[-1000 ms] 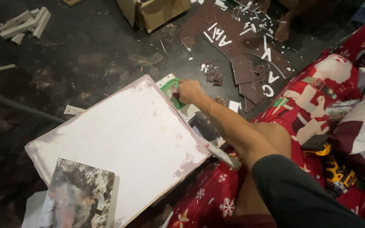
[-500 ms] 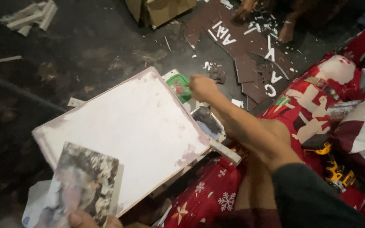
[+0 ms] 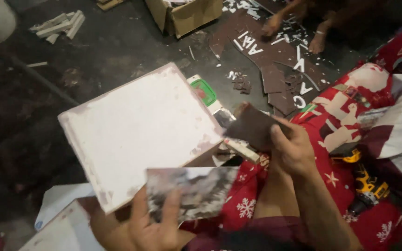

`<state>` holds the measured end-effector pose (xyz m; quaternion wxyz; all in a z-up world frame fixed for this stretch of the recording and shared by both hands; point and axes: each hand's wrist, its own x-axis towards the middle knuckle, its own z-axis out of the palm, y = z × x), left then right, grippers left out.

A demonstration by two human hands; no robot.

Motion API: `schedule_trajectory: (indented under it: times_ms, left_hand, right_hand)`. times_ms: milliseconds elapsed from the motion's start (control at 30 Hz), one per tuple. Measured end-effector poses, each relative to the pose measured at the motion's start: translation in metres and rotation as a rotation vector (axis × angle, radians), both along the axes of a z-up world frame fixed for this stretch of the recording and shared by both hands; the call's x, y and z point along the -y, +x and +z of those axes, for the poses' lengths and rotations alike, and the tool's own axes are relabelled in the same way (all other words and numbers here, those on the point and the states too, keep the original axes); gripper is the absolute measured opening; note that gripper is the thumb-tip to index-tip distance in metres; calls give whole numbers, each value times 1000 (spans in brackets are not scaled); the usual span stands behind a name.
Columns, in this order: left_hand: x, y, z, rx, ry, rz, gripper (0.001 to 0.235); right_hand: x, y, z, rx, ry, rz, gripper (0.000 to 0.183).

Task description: Applying and smoothing filler putty onto the edges of a white box using a small scraper tool.

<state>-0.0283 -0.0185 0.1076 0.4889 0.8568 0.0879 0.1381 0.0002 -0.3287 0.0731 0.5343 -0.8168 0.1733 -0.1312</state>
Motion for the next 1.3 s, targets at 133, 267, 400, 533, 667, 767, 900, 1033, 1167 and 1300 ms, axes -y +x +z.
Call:
schedule_trajectory:
  times_ms: [133,267,400,533,667,767,900,1033,1167,1300]
  left_hand:
    - [21,-15,2,-46,-925,15,47]
    - [13,-21,7,110,-716,-212,25]
    - [12,-25,9,114,-721,-197,22]
    - [14,-28,6,130,-689,-176,20]
    - [14,-28,2,181,-695,-199,21]
    - [15,-27,-8,216,-733,-185,23]
    - [18,-28,-15,225,-817,-220,20]
    - [19,-26,-26,219,-874,-138,18]
    - [12,-17,-48,300,-1113,-4,33]
    - [30,-13,-77,423,-1268,-97,38]
  right_hand:
    - [-44,-40,4,398,725,424,36]
    - [-65,-66,10,359,872,555,37]
    - [-83,-74,36,449,862,688,32]
    - [-85,-81,51,418,697,645,30]
    - [-66,-95,27,341,381,449,31]
    - [-62,-94,44,308,144,480,27]
    - [-57,-98,58,200,202,508,29]
    - [-43,-96,70,40,24,756,31]
    - [-26,-107,41,-76,-58,559,31]
    - [-40,-107,8,212,784,405,35]
